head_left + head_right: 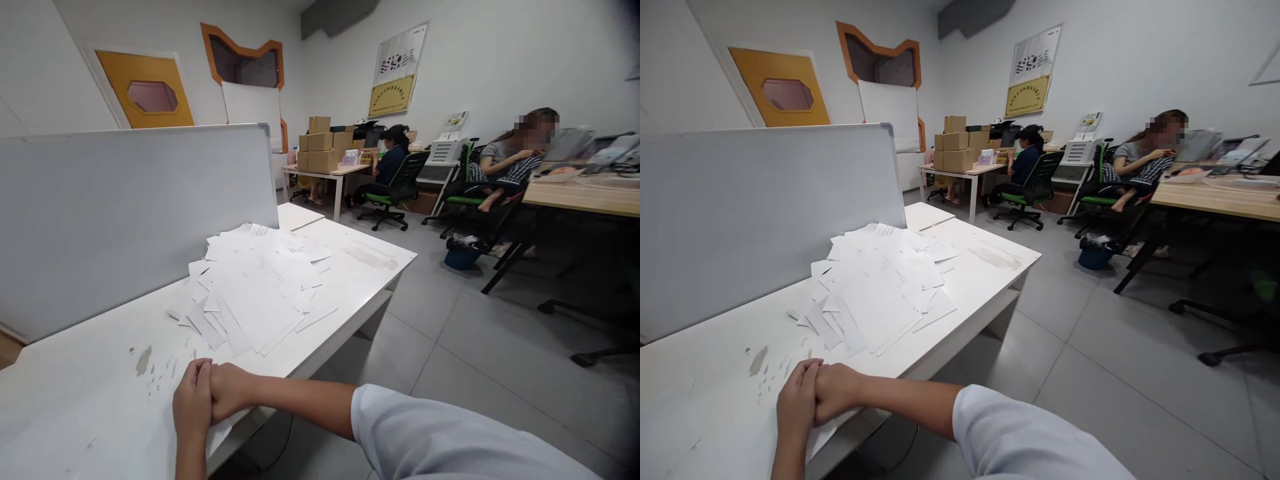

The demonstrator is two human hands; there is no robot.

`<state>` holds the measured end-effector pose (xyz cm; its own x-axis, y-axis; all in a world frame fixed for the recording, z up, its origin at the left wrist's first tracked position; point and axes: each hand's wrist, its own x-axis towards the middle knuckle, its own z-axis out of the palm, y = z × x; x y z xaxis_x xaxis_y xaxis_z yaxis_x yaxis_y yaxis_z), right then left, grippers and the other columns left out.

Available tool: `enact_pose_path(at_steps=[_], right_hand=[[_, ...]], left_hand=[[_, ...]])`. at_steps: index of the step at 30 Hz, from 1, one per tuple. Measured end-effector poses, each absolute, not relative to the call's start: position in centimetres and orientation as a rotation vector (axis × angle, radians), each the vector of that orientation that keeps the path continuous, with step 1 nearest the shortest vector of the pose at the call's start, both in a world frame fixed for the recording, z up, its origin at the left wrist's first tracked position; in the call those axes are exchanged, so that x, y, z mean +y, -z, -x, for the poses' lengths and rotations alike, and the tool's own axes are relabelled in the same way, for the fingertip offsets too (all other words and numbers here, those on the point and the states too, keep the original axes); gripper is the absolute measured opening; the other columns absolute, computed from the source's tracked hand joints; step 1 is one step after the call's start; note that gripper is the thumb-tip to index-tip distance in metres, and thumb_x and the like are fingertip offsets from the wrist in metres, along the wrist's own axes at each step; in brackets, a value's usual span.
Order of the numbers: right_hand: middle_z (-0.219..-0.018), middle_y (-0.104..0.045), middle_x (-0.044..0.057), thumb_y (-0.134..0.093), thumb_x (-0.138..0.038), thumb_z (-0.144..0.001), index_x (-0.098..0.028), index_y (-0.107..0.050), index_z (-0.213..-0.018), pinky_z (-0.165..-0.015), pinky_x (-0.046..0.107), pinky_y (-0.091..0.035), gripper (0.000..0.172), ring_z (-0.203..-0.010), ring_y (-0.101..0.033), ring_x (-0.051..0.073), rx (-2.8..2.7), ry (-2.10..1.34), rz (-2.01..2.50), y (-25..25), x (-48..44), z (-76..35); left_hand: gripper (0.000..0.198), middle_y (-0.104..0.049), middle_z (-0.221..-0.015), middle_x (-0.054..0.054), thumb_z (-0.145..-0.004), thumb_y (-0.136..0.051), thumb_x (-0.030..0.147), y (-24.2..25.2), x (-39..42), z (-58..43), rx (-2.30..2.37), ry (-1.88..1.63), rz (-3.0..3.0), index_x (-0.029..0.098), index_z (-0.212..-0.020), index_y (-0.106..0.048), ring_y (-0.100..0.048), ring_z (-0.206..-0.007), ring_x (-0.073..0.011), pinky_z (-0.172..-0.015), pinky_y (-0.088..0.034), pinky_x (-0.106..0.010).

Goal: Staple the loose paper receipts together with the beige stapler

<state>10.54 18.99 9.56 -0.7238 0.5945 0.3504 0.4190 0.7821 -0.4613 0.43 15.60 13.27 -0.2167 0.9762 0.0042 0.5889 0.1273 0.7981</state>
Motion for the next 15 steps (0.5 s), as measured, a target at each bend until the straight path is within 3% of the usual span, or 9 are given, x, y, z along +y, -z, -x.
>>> enact_pose_path(at_steps=[7,12,15], right_hand=[[-0.081,-0.069,0.01,-0.061,-0.028,-0.077,-0.013,-0.059,-0.084,-0.058,0.028,-0.041,0.016,-0.069,-0.055,0.019,-2.557,-0.362,0.797,-10.8,18.3,-10.9],[-0.101,-0.07,0.009,-0.056,-0.03,-0.088,-0.015,-0.059,-0.097,-0.067,0.027,-0.043,0.018,-0.088,-0.061,0.02,-2.629,-0.244,0.722,-11.3,17.4,-11.3],[-0.104,-0.068,0.009,-0.054,-0.031,-0.091,-0.015,-0.054,-0.106,-0.067,0.029,-0.044,0.022,-0.087,-0.061,0.02,-2.679,-0.131,0.666,-11.6,16.8,-11.2]], left_hand=[[0.026,-0.069,-0.096,-0.005,-0.081,-0.04,0.042,-14.0,15.4,-0.4,1.861,-0.975,-1.605,0.027,-0.09,-0.06,-0.062,-0.097,-0.026,-0.09,-0.046,-0.042],[0.037,-0.07,-0.104,-0.018,-0.088,-0.037,0.033,-11.2,12.8,-1.6,1.907,-1.712,-2.141,0.012,-0.098,-0.065,-0.052,-0.126,-0.031,-0.112,-0.038,-0.05],[0.037,-0.068,-0.117,-0.021,-0.087,-0.047,0.025,-7.8,8.5,-2.6,2.059,-1.924,-2.178,0.012,-0.119,-0.06,-0.044,-0.136,-0.0324,-0.113,-0.037,-0.054]])
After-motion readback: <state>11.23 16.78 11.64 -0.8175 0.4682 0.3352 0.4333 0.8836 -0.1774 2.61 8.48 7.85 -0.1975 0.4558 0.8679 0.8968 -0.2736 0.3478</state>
